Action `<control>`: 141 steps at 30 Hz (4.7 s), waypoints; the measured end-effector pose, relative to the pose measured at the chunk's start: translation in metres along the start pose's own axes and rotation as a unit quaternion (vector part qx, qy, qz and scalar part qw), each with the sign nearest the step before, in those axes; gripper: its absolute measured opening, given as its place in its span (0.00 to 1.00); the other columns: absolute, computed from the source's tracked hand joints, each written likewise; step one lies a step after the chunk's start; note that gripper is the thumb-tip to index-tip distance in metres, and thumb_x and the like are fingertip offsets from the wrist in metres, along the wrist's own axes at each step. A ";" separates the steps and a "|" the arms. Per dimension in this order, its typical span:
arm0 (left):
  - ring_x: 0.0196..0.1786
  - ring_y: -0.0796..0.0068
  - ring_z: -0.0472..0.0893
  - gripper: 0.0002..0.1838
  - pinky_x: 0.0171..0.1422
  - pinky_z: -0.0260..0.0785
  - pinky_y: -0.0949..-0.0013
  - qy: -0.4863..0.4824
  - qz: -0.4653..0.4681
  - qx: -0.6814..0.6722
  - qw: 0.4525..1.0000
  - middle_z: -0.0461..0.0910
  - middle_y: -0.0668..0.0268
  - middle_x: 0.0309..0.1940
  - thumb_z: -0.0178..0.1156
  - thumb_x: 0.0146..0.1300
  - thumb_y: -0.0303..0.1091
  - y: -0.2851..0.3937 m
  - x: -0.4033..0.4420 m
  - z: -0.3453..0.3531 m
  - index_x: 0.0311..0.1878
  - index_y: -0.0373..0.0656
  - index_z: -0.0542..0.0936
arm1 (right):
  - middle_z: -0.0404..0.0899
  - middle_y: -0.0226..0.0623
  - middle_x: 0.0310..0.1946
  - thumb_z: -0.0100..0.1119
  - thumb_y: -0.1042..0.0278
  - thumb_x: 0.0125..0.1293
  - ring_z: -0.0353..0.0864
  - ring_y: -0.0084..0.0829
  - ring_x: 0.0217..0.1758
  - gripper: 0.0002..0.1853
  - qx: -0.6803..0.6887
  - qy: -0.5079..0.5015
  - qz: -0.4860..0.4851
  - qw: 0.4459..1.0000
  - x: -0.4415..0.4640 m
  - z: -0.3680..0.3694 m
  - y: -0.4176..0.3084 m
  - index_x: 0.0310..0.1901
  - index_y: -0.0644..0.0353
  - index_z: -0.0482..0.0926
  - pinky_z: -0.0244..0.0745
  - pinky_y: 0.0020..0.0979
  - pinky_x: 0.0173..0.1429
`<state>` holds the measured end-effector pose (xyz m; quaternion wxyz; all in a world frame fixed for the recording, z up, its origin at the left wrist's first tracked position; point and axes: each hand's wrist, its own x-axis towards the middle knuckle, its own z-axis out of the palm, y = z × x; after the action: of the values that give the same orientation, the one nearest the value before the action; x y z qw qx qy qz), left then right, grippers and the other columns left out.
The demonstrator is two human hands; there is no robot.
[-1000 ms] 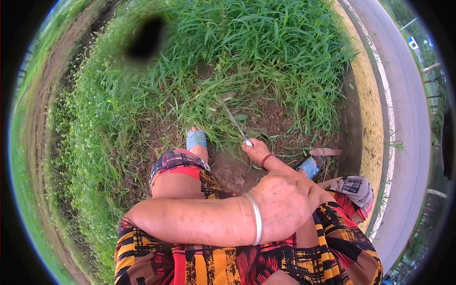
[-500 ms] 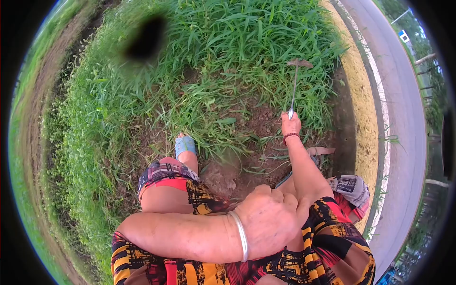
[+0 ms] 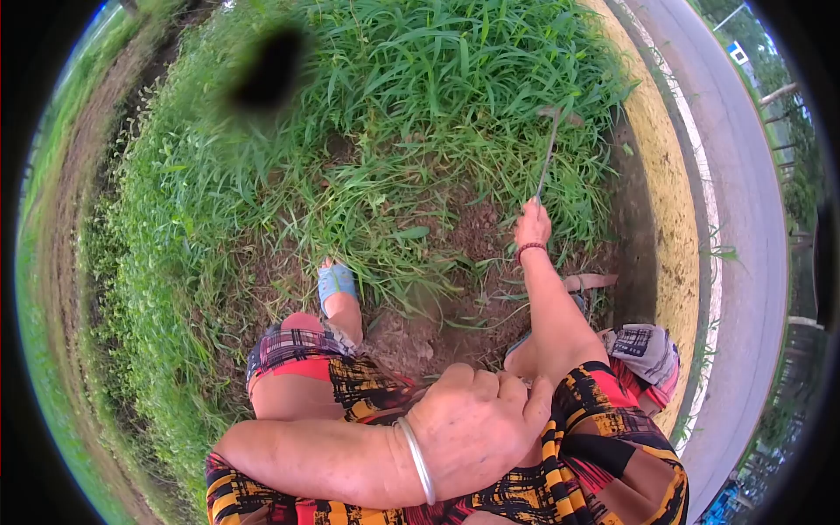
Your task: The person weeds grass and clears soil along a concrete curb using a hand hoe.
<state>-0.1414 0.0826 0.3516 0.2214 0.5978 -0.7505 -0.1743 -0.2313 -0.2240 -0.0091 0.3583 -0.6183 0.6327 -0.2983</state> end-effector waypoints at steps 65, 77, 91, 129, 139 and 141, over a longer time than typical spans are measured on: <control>0.26 0.75 0.75 0.19 0.28 0.63 0.72 -0.034 0.037 -0.006 0.999 0.73 0.70 0.23 0.53 0.52 0.37 0.006 0.008 0.009 0.47 0.39 0.75 | 0.64 0.34 0.08 0.44 0.42 0.65 0.61 0.28 0.06 0.24 0.239 -0.145 0.287 0.916 -0.134 -0.009 0.002 0.30 0.59 0.68 0.52 0.30 0.09; 0.26 0.76 0.76 0.20 0.28 0.62 0.72 -0.039 0.031 0.001 0.999 0.73 0.70 0.23 0.53 0.51 0.38 0.006 0.009 0.006 0.47 0.38 0.74 | 0.62 0.30 0.07 0.45 0.40 0.64 0.60 0.28 0.07 0.25 0.133 -0.213 0.340 0.906 -0.147 0.002 0.004 0.29 0.58 0.73 0.53 0.31 0.13; 0.25 0.76 0.75 0.25 0.29 0.62 0.72 -0.017 0.010 0.014 1.000 0.71 0.72 0.23 0.60 0.48 0.46 -0.001 0.003 0.007 0.46 0.39 0.75 | 0.63 0.31 0.09 0.38 0.44 0.68 0.60 0.26 0.07 0.21 0.168 -0.264 0.312 0.897 -0.050 0.023 -0.030 0.41 0.55 0.70 0.57 0.31 0.11; 0.29 0.76 0.75 0.24 0.31 0.64 0.73 -0.046 -0.006 0.015 0.999 0.74 0.69 0.28 0.59 0.48 0.45 -0.003 0.004 0.002 0.47 0.40 0.75 | 0.64 0.32 0.08 0.44 0.43 0.66 0.61 0.27 0.06 0.22 0.173 -0.265 0.368 0.874 -0.073 0.037 -0.033 0.34 0.57 0.69 0.54 0.32 0.10; 0.22 0.76 0.72 0.18 0.24 0.60 0.73 0.021 0.011 0.029 0.999 0.70 0.70 0.18 0.55 0.51 0.39 -0.010 0.003 0.007 0.42 0.36 0.77 | 0.64 0.34 0.09 0.45 0.45 0.65 0.61 0.28 0.06 0.23 0.279 -0.096 0.257 0.920 -0.034 0.037 -0.046 0.34 0.62 0.71 0.54 0.30 0.09; 0.26 0.77 0.73 0.22 0.28 0.61 0.72 -0.031 -0.019 0.035 0.999 0.73 0.70 0.27 0.57 0.49 0.42 -0.006 0.002 0.004 0.46 0.40 0.76 | 0.64 0.35 0.08 0.45 0.43 0.64 0.61 0.29 0.06 0.24 0.288 -0.128 0.293 0.903 -0.044 0.041 -0.041 0.34 0.61 0.70 0.55 0.31 0.09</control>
<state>-0.1391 0.0792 0.3450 0.1738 0.6139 -0.7509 -0.1704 -0.1756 -0.1803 0.0054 0.6700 -0.3076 0.6205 -0.2674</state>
